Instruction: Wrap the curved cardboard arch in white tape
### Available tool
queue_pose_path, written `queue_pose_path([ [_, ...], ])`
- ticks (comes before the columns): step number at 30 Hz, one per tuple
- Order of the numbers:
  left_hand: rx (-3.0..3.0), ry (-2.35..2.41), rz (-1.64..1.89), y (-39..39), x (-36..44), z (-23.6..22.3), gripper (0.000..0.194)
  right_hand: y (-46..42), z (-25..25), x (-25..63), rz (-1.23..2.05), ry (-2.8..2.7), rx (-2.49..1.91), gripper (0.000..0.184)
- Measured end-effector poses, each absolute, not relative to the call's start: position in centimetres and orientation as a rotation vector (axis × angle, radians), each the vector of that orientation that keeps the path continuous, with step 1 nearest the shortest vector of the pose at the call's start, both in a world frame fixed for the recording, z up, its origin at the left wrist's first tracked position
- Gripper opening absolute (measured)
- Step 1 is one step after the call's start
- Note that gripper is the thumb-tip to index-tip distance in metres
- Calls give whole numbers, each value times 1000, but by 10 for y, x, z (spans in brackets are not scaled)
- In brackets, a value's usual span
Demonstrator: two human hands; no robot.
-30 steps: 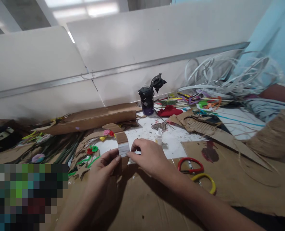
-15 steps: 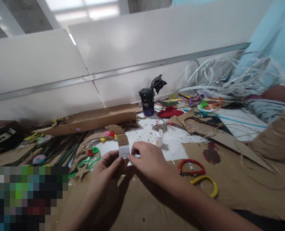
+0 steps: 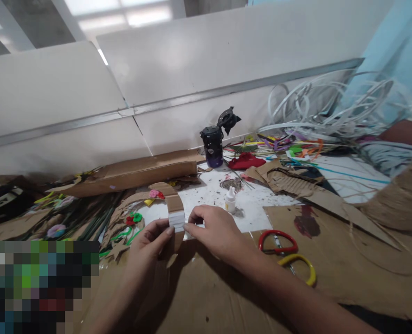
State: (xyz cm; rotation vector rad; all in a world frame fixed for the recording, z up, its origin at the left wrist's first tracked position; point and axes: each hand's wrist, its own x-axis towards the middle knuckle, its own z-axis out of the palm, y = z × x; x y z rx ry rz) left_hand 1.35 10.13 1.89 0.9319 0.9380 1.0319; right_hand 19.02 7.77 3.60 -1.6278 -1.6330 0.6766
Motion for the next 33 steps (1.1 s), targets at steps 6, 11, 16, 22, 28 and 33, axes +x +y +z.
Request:
queue_pose_path([
  [6, 974, 935, 1040, 100, 14, 22, 21, 74, 40, 190, 669, -1649, -1613, 13],
  [11, 951, 943, 1035, 100, 14, 26, 22, 75, 39, 190, 656, -1656, -1609, 13],
  [16, 924, 940, 1037, 99, 16, 31, 21, 75, 38, 191, 663, -1656, -1607, 13],
  [22, 904, 928, 1033, 98, 17, 32, 23, 74, 40, 191, 652, -1658, -1637, 15],
  [28, 907, 923, 1036, 98, 16, 25, 23, 75, 39, 191, 645, -1662, -1642, 13],
  [33, 870, 926, 1036, 99, 17, 23, 23, 74, 39, 189, 643, -1655, -1659, 14],
])
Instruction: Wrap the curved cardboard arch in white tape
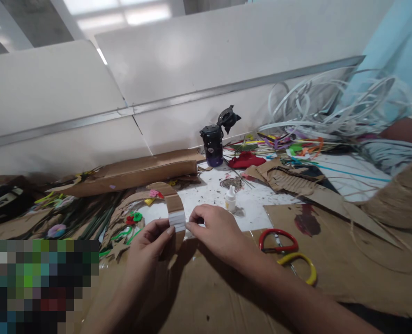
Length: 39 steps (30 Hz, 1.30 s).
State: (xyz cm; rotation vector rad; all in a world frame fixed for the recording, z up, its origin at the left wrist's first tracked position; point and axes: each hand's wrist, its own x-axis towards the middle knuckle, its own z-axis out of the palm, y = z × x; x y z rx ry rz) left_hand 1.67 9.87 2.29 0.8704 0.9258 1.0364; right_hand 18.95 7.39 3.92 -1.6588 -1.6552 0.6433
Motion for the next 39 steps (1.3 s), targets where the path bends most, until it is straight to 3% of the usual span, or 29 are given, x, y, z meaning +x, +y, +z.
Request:
queue_pose_path([
  [18, 888, 867, 1012, 93, 20, 29, 15, 77, 35, 189, 634, -1625, -1671, 8],
  [25, 949, 855, 857, 98, 16, 33, 34, 72, 40, 188, 589, -1727, -1658, 6],
  [39, 714, 890, 928, 91, 23, 35, 31, 72, 42, 211, 559, -1720, -1550, 21],
])
